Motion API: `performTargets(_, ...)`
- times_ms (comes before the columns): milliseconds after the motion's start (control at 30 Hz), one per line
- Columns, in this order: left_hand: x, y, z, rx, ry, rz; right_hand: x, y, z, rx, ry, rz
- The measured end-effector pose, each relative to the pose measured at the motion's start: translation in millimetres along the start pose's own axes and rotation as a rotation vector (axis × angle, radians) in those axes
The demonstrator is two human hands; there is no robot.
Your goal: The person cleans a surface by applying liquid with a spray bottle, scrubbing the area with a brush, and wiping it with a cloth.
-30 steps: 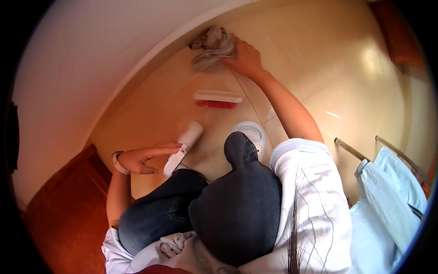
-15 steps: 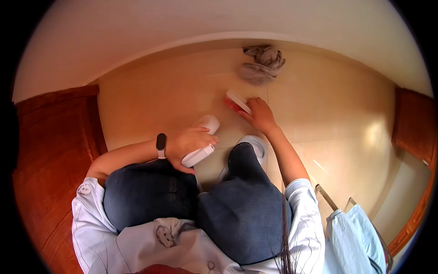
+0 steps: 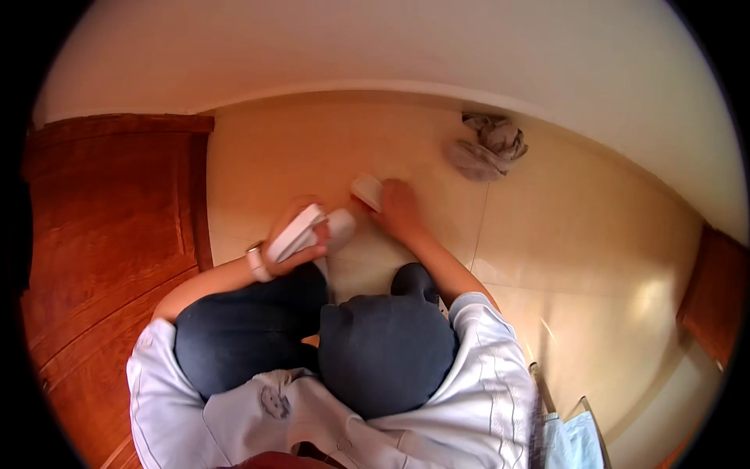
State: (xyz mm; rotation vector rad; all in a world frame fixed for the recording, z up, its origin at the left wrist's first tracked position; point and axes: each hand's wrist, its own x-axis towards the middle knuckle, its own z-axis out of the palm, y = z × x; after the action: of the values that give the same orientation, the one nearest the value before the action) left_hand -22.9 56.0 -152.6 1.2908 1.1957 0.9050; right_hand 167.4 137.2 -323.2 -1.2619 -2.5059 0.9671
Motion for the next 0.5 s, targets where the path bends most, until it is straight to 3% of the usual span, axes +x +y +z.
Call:
performTargets(67, -18, 33, -30, -0.042, 0.043, -0.104, 33, -18, -2, 0.103, -0.094, 0.004)
performTargets(100, -22, 48, -46, -0.038, 0.104, -0.091, 45, -24, -2, 0.394, -0.186, 0.036)
performTargets(167, -23, 67, -72, -0.029, 0.246, -0.125, 47, -35, 1, 0.671, -0.281, 0.094)
performTargets(233, -23, 59, -100, -0.011, 0.344, -0.148, 70, -42, 3, 1.111, -0.335, 0.201)
performTargets(267, -31, 49, -110, -0.010, 0.359, -0.159, 73, -45, -2, 1.099, -0.312, 0.196)
performTargets(333, -46, 10, -123, 0.006, 0.452, -0.055, 69, -54, -2, 1.582, -0.514, 0.411)
performTargets(367, -50, 8, -130, 0.093, 0.367, -0.014, 64, -59, 8, 1.596, -0.484, 0.422)
performTargets(400, -48, 9, -137, 0.183, 0.288, 0.036, 66, -60, 11, 1.777, -0.649, 0.498)
performTargets(433, -50, 7, -144, 0.102, 0.310, -0.043, 68, -63, 11, 1.933, -0.823, 0.562)
performTargets(467, -53, 1, -158, 0.094, 0.301, -0.022, 72, -76, -3, 1.922, -0.801, 0.557)
performTargets(500, -53, -8, -170, -0.052, 0.307, -0.127, 76, -86, -19, 1.883, -0.901, 0.554)
